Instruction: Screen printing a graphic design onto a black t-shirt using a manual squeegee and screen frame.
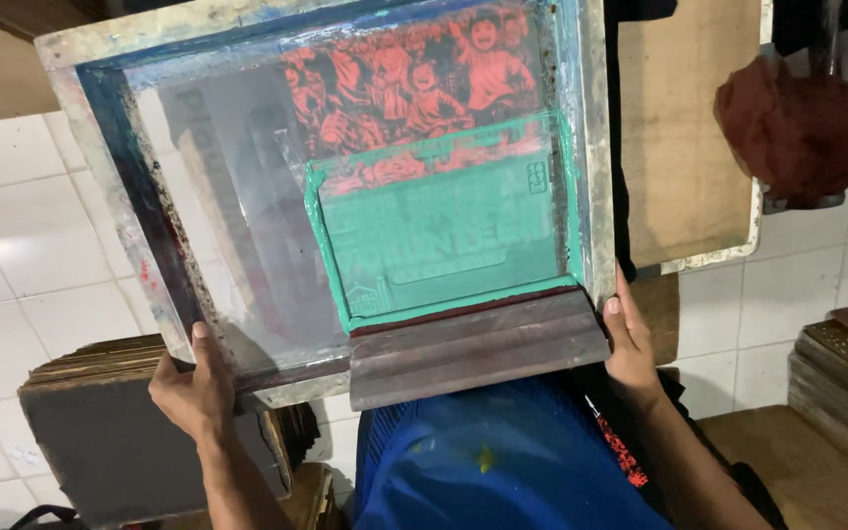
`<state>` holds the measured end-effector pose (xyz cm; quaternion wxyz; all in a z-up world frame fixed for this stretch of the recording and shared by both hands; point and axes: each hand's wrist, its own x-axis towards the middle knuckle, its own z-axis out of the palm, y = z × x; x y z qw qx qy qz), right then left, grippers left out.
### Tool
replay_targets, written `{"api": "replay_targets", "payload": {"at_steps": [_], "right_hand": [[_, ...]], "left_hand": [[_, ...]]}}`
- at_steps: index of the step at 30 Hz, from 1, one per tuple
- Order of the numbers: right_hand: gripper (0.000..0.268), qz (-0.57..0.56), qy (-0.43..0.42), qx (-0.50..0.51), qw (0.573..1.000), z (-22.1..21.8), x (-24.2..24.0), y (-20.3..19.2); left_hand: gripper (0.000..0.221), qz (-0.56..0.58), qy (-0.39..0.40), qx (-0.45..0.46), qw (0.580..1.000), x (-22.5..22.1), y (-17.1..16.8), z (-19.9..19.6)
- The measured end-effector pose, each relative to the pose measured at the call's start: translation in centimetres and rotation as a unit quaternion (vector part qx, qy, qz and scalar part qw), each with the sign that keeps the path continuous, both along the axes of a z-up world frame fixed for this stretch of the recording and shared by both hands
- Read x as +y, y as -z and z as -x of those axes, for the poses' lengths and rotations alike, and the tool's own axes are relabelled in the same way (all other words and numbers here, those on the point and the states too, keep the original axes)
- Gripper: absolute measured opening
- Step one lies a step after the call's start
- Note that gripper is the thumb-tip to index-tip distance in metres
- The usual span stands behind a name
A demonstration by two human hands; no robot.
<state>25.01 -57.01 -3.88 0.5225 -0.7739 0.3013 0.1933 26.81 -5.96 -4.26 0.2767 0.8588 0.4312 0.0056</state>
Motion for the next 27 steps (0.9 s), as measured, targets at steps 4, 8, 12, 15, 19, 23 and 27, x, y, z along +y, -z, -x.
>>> {"api": "replay_targets", "payload": {"at_steps": [4,8,12,15,19,23,27], "right_hand": [[0.052,0.012,-0.008,-0.099,0.995,1.2,-0.5,2.2],[0.053,0.004,-0.006,-0.09,0.996,0.8,0.0,0.6],[0.052,0.025,-0.023,-0.103,0.994,1.8,-1.1,2.7],[0.051,0.037,-0.021,-0.111,0.993,1.7,-0.8,2.5],[0.05,0.046,-0.02,-0.116,0.992,0.9,-0.1,1.5],[0.052,0.058,-0.03,-0.117,0.991,2.8,-1.6,3.8],[0.05,0.035,-0.019,-0.142,0.989,2.2,-1.1,3.5]], "left_hand": [[0.059,-0.034,0.019,-0.041,0.998,0.5,1.9,1.1],[0.055,-0.04,0.024,-0.031,0.998,-0.1,0.8,0.2],[0.053,-0.031,0.014,-0.036,0.999,0.0,0.8,0.2],[0.052,-0.019,0.011,-0.045,0.999,0.4,1.3,0.8],[0.054,-0.021,0.026,-0.049,0.998,0.9,1.9,1.2],[0.056,-0.023,0.034,-0.054,0.998,1.0,2.0,1.1],[0.056,-0.005,0.045,-0.062,0.997,1.4,2.6,1.5]]}}
